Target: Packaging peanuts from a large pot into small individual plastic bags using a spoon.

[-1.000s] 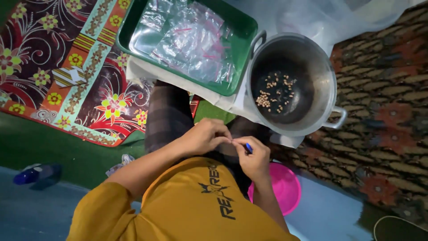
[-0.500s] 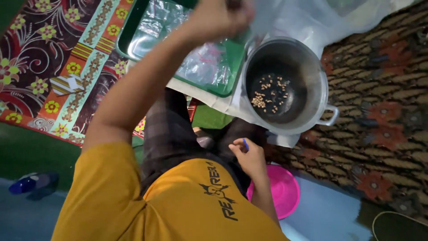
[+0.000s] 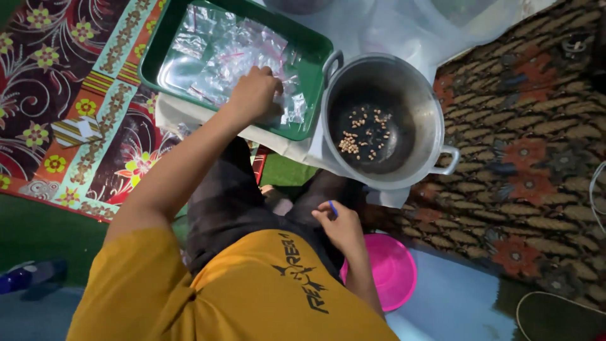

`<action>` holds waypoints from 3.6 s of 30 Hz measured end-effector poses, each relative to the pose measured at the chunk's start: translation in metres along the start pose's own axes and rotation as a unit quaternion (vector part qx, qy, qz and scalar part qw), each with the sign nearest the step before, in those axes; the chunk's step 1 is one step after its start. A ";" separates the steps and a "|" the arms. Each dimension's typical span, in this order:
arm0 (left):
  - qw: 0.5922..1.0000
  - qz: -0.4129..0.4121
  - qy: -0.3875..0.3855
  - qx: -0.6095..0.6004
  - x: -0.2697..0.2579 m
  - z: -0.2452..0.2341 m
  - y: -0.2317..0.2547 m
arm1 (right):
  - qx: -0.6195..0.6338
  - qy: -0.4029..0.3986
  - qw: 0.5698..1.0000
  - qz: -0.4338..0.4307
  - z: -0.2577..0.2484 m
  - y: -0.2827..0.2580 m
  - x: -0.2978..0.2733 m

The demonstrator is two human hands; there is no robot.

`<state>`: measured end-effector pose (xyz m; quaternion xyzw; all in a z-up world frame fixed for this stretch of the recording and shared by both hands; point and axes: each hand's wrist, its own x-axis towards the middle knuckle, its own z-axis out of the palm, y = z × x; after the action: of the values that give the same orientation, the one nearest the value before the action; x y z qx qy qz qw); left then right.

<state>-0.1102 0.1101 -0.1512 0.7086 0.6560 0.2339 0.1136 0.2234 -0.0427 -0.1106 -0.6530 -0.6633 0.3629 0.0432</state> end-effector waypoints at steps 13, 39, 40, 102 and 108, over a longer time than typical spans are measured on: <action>0.978 0.048 0.189 -0.077 -0.024 -0.053 0.013 | 0.016 -0.026 0.998 -0.055 0.003 -0.015 0.000; 0.938 0.073 -0.170 -0.293 -0.172 -0.014 0.104 | 0.033 0.115 0.913 -0.389 0.009 -0.040 0.001; 0.940 0.026 -0.157 -0.303 -0.173 -0.003 0.104 | 0.027 0.186 0.935 -0.301 0.016 -0.035 0.000; 0.963 0.258 0.021 -0.074 -0.179 0.011 0.088 | 0.011 0.439 0.838 -0.324 -0.104 0.008 0.033; 0.968 0.247 -0.013 -0.032 -0.181 0.005 0.087 | -0.098 0.407 0.828 -0.373 -0.102 -0.020 0.019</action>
<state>-0.0371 -0.0764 -0.1482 0.8474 0.4513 0.2668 0.0836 0.2578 0.0201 -0.0330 -0.4454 -0.8109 -0.0462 0.3767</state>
